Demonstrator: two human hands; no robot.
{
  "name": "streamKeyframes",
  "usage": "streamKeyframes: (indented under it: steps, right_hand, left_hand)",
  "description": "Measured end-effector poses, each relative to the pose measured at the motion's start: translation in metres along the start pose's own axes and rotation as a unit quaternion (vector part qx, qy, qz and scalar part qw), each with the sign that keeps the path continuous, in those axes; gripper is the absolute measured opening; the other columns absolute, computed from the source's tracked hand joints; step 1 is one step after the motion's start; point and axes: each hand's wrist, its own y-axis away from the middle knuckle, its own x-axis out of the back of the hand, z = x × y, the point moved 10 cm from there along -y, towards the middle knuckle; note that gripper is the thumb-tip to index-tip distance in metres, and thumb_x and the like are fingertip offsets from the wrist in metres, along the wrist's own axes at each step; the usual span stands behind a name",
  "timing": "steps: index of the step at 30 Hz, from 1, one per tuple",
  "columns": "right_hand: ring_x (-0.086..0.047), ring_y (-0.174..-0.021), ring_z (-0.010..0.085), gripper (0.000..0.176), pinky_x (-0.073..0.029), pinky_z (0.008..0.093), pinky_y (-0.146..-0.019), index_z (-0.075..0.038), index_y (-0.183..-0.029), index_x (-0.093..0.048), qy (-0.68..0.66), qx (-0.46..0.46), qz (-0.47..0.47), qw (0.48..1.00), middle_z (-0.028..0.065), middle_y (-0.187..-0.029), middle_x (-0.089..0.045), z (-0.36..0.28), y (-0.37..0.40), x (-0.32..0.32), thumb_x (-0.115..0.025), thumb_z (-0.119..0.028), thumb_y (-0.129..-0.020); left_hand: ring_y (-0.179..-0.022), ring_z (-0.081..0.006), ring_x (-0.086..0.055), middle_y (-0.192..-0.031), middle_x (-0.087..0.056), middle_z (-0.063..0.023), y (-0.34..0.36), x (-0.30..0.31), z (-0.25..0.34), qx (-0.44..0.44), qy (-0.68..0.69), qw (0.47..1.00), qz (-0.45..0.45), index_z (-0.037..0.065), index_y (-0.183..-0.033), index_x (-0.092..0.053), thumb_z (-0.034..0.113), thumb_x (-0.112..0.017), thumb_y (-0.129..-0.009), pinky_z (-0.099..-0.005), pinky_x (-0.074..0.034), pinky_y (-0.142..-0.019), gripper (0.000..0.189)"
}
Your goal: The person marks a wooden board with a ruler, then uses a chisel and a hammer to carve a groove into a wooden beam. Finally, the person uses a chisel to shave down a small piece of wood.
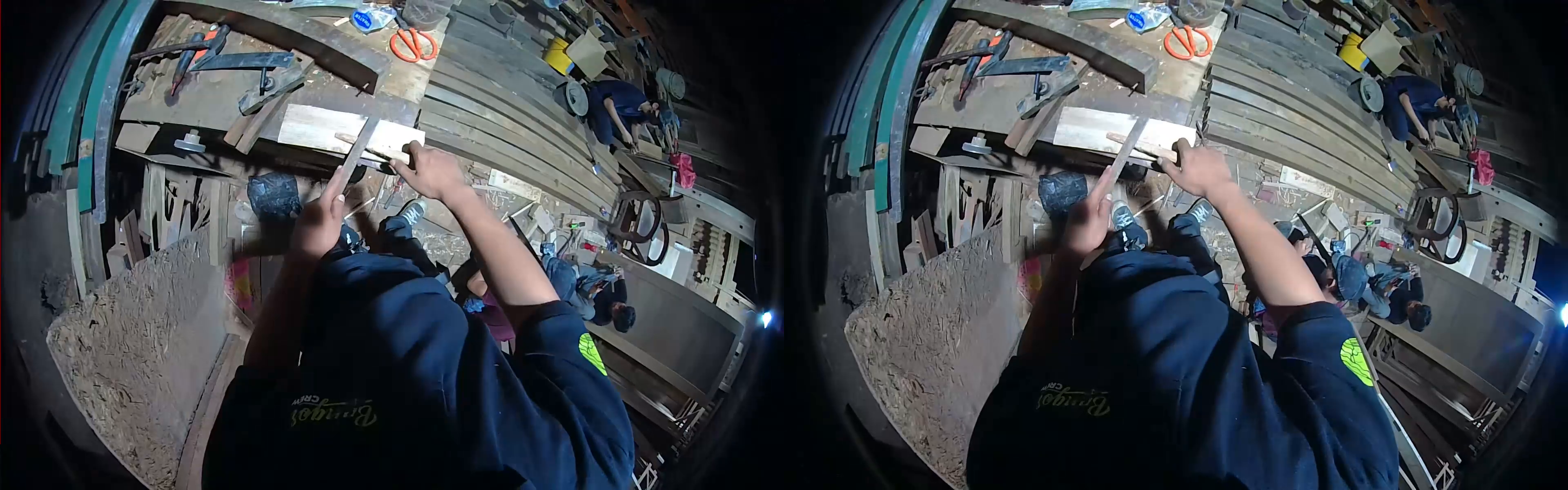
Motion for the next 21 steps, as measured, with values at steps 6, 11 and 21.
streamKeyframes:
  steps: [6,11,21]
  right_hand:
    - [-0.073,-0.085,0.0417,0.053,-0.058,0.0521,-0.076,-0.007,-0.117,-0.061,0.01,0.017,0.029,0.999,0.0236,-0.089,-0.073,-0.002,-0.005,-0.008,-0.041,-0.054,-0.104]
    - [-0.072,-0.083,0.0442,0.051,-0.058,0.0538,-0.072,-0.008,-0.114,-0.062,0.005,0.024,0.023,0.999,0.0251,-0.088,-0.072,-0.004,-0.009,-0.008,-0.041,-0.054,-0.104]
    - [-0.073,-0.091,0.0425,0.059,-0.058,0.0521,-0.079,-0.005,-0.113,-0.063,-0.007,0.056,0.013,0.998,0.0256,-0.095,-0.073,-0.004,-0.018,-0.009,-0.038,-0.057,-0.104]
  left_hand:
    - [-0.1,-0.047,-0.066,-0.105,-0.067,-0.0311,-0.001,0.001,0.033,-0.133,0.008,0.979,0.152,0.009,-0.151,-0.045,0.017,-0.05,-0.102,-0.0516,-0.053,-0.084,0.05]
    - [-0.076,-0.0436,-0.068,-0.08,-0.067,-0.0281,-0.009,-0.004,0.025,-0.143,-0.035,0.974,0.171,0.008,-0.15,-0.045,0.015,-0.053,-0.101,-0.0527,-0.052,-0.066,0.051]
    - [-0.082,-0.0505,-0.064,-0.082,-0.066,-0.0293,-0.019,0.008,0.039,0.01,-0.1,0.99,0.098,0.022,-0.149,-0.047,0.02,-0.053,-0.101,-0.0576,-0.051,-0.072,0.049]
